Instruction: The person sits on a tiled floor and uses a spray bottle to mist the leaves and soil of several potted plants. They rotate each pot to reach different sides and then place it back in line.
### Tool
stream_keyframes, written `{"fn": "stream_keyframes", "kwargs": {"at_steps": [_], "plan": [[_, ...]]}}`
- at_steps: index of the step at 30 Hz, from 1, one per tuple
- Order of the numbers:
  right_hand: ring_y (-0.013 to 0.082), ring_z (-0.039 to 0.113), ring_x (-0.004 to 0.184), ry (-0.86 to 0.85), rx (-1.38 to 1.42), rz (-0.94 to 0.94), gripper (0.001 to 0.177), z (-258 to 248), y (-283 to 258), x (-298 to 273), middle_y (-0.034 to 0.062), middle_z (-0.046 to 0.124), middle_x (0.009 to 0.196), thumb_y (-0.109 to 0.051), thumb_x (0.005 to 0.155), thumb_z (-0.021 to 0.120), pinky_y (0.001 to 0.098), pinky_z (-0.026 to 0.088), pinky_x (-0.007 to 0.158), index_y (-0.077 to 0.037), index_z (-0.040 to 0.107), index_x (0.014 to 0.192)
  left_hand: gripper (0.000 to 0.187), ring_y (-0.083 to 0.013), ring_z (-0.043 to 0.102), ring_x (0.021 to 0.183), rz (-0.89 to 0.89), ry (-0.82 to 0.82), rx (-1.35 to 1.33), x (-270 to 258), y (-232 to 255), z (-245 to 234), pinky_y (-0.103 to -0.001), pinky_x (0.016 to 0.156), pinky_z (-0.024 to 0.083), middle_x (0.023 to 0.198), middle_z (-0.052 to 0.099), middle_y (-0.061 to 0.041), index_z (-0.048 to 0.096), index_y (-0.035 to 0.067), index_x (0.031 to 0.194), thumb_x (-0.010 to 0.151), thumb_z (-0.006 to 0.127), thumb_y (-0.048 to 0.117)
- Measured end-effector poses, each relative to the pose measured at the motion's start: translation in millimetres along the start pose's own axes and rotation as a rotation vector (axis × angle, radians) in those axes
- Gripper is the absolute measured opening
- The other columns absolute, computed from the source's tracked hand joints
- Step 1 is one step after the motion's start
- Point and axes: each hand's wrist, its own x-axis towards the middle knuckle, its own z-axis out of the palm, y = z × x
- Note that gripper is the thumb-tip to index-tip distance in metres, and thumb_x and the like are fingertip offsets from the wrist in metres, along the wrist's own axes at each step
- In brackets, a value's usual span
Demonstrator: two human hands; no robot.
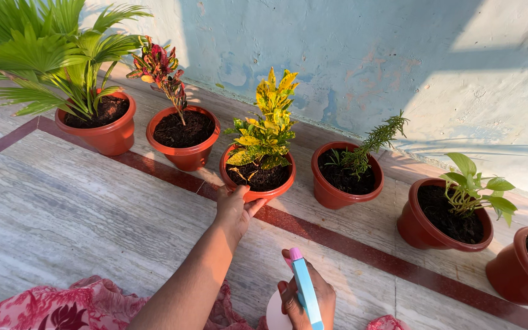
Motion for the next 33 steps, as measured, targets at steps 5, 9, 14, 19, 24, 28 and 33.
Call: {"fn": "stream_keyframes", "kwargs": {"at_steps": [5,9,14,19,24,28,33], "plan": [[0.0090,0.064,0.042,-0.052,0.017,-0.138,0.064,-7,7,4,0.0024,0.060,0.044,-0.032,0.074,0.082,0.0269,0.059,0.056,-0.004,0.071,0.130,0.049,-0.0355,0.070,0.102,-0.036,0.008,-0.052,18,4,6,-0.044,0.080,0.063,0.132,0.053,-0.018,0.032,0.013,0.137,0.096,0.056,0.002],[0.0083,0.061,0.043,-0.022,-0.060,-0.154,0.061,-9,11,4,0.0017,0.060,0.045,-0.028,0.072,0.077,0.0273,0.061,0.065,-0.003,0.073,0.128,0.061,-0.0374,0.070,0.103,-0.041,0.023,-0.041,27,10,13,-0.043,0.080,0.062,0.133,0.051,-0.020,0.027,0.017,0.145,0.096,0.057,0.000],[0.0100,0.064,0.041,-0.025,-0.051,-0.158,0.063,-7,12,4,0.0021,0.059,0.042,-0.041,0.074,0.078,0.0305,0.063,0.081,-0.003,0.073,0.125,0.066,-0.0384,0.068,0.113,-0.050,0.007,-0.030,36,18,22,-0.043,0.083,0.062,0.138,0.048,-0.021,0.024,0.017,0.149,0.095,0.058,-0.001],[0.0090,0.066,0.043,-0.025,-0.064,-0.124,0.071,-7,13,6,0.0007,0.059,0.042,-0.051,0.072,0.077,0.0333,0.066,0.076,-0.006,0.073,0.127,0.068,-0.0371,0.065,0.118,-0.040,-0.023,-0.026,47,23,29,-0.043,0.085,0.061,0.141,0.046,-0.021,0.024,0.017,0.150,0.095,0.059,-0.002],[0.0090,0.066,0.044,-0.044,-0.053,-0.157,0.071,-10,13,5,0.0011,0.059,0.044,-0.050,0.073,0.078,0.0333,0.064,0.081,-0.005,0.072,0.127,0.065,-0.0383,0.065,0.117,-0.051,-0.024,-0.051,63,23,30,-0.044,0.086,0.061,0.140,0.046,-0.019,0.024,0.015,0.149,0.096,0.059,-0.001],[0.0089,0.065,0.044,-0.034,-0.076,-0.153,0.070,-10,13,6,0.0011,0.061,0.043,-0.047,0.072,0.079,0.0328,0.063,0.081,-0.006,0.073,0.129,0.064,-0.0304,0.070,0.108,-0.002,0.001,-0.009,65,18,24,-0.039,0.085,0.062,0.133,0.055,-0.017,0.030,0.012,0.144,0.092,0.068,0.010],[0.0075,0.065,0.047,-0.031,-0.049,-0.206,0.065,-11,11,7,0.0012,0.061,0.045,-0.045,0.076,0.079,0.0326,0.063,0.088,-0.002,0.073,0.125,0.067,-0.0242,0.072,0.086,0.097,0.275,-0.014,60,29,-2,-0.032,0.077,0.063,0.115,0.063,-0.015,0.032,0.013,0.135,0.088,0.072,0.037]]}}
